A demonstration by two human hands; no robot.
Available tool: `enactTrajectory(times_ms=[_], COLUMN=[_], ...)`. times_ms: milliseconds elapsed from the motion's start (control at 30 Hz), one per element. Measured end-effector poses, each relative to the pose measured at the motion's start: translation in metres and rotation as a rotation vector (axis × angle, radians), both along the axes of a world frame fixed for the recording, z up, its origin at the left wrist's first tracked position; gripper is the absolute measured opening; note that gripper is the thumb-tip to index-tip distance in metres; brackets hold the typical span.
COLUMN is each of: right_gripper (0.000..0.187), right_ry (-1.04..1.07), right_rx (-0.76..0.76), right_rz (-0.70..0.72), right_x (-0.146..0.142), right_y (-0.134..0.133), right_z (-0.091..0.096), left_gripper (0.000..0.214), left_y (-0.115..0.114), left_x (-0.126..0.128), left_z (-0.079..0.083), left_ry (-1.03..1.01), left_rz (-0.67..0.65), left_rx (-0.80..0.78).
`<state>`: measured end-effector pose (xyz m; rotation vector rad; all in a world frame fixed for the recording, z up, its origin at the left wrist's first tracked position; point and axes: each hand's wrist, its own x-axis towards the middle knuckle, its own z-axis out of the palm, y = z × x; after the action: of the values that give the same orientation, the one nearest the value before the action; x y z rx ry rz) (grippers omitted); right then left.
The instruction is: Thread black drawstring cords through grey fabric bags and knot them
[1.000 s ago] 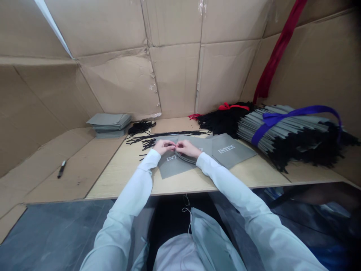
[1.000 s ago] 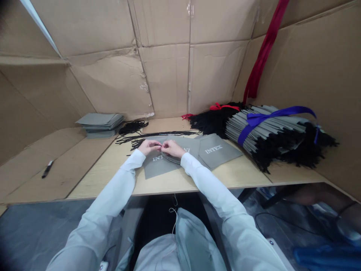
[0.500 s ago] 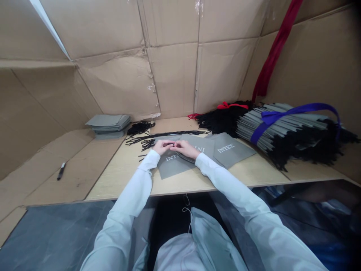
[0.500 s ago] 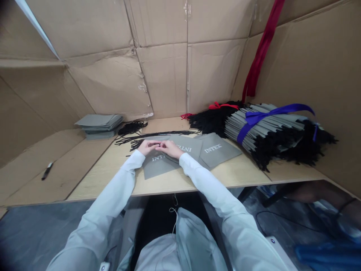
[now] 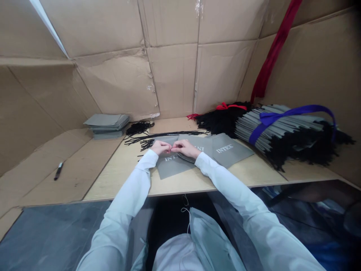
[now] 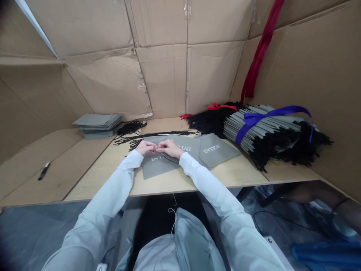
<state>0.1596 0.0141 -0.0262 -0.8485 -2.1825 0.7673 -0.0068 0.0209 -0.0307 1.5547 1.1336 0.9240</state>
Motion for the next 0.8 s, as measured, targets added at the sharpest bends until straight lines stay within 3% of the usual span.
enactTrajectory(times_ms=[200,333,500,633,800], right_gripper=[0.029,0.03,0.026,0.021,0.012], right_ry=[0.014,-0.03,-0.072,-0.127,-0.303], right_rx=[-0.039,0.011,0.242,0.483,0.591], right_rz=[0.053,0.006,-0.167,-0.252,-0.355], right_x=[0.006,0.008,0.005,-0.001,-0.005], right_y=[0.004,0.004,-0.003,-0.011,-0.013], right_z=[0.001,0.001,0.002,0.0,-0.006], left_gripper=[0.014,0.013,0.013,0.021,0.03], left_y=[-0.003,-0.002,0.0,0.004,0.01], left_x=[0.003,0.005,0.011,0.013,0.009], left_z=[0.005,0.004,0.0,-0.006,-0.011], left_ry=[-0.018,-0.065,-0.275,-0.301,-0.306], left_rz=[0.027,0.027,0.074,0.068,0.106], left_rx=[0.002,-0.006,-0.037,-0.051,-0.066])
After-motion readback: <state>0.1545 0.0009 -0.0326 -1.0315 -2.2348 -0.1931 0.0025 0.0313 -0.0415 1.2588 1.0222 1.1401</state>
